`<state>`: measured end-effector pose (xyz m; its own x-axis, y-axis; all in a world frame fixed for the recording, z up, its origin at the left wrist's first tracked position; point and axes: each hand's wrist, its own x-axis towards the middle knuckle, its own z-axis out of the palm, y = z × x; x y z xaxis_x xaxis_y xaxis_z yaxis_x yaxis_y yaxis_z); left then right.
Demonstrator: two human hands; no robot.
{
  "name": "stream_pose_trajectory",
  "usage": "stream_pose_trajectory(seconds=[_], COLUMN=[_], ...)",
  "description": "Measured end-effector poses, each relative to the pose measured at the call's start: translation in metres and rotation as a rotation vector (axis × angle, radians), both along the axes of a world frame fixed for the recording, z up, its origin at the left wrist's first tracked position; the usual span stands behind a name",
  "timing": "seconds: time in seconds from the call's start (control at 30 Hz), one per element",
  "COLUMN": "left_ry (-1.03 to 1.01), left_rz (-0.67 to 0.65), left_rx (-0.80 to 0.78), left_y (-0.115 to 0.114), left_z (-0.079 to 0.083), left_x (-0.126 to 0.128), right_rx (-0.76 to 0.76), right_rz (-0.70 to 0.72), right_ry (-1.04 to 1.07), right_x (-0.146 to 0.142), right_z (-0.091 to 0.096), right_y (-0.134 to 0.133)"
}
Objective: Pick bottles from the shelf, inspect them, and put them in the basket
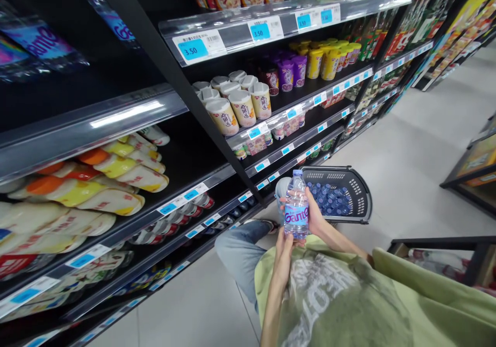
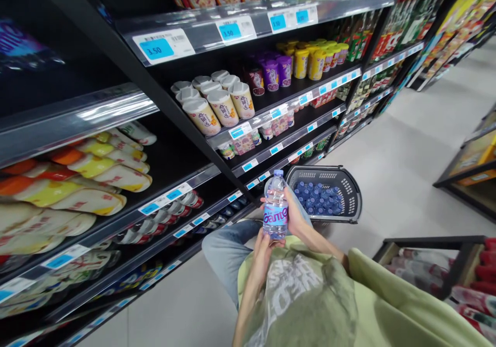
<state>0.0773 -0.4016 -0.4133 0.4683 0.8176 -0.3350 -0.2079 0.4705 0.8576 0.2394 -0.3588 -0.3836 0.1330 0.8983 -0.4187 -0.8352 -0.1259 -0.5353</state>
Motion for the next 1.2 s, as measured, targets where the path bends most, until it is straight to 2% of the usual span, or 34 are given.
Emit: stream_pose_trajectory(seconds=[0.1, 0.2, 0.33, 0.43, 0.53, 0.73, 0.83, 0.93, 1.07, 1.2], left_ry=[0.045, 0.080, 0.186, 0.255, 0.212, -0.046, -0.072, -0.070, -0.021, 0.099], left_rz=[-0.022, 0.014, 0.113, 0.138, 0.066, -0.122, -0.217, -0.252, -0.180, 0.028], left_rx=[0.041, 0.095, 0.180, 0.224, 0.182, 0.015, 0.005, -0.011, -0.001, 0.028], left_y=[-0.004, -0.005, -0.001, 0.001, -0.001, -0.007, -0.006, -0.004, -0.004, -0.003], left_z=[-0.003, -0.003, 0.004, 0.010, 0.010, -0.001, 0.002, 0.009, 0.010, 0.008], left_x=[0.000, 0.007, 0.013, 0.007, -0.004, -0.013, -0.015, -0.015, -0.012, -0.005], right_rx=[-0.007, -0.015, 0.010, 0.069, 0.100, 0.127, 0.155, 0.174, 0.131, 0.056], right_rz=[-0.006, 0.000, 0.003, 0.014, 0.044, 0.075, 0.070, 0.037, 0.044, 0.037], right_ry=[-0.004, -0.006, -0.045, -0.086, -0.073, 0.079, 0.102, 0.089, 0.028, 0.026], right_x=[-0.001, -0.002, -0.005, -0.005, -0.001, 0.014, 0.020, 0.026, 0.031, 0.032], right_z=[-0.002, -0.004, -0.003, 0.000, 0.005, 0.014, 0.017, 0.023, 0.035, 0.040], right_y=[0.001, 0.002, 0.000, -0.002, 0.001, 0.013, 0.013, 0.011, 0.013, 0.022])
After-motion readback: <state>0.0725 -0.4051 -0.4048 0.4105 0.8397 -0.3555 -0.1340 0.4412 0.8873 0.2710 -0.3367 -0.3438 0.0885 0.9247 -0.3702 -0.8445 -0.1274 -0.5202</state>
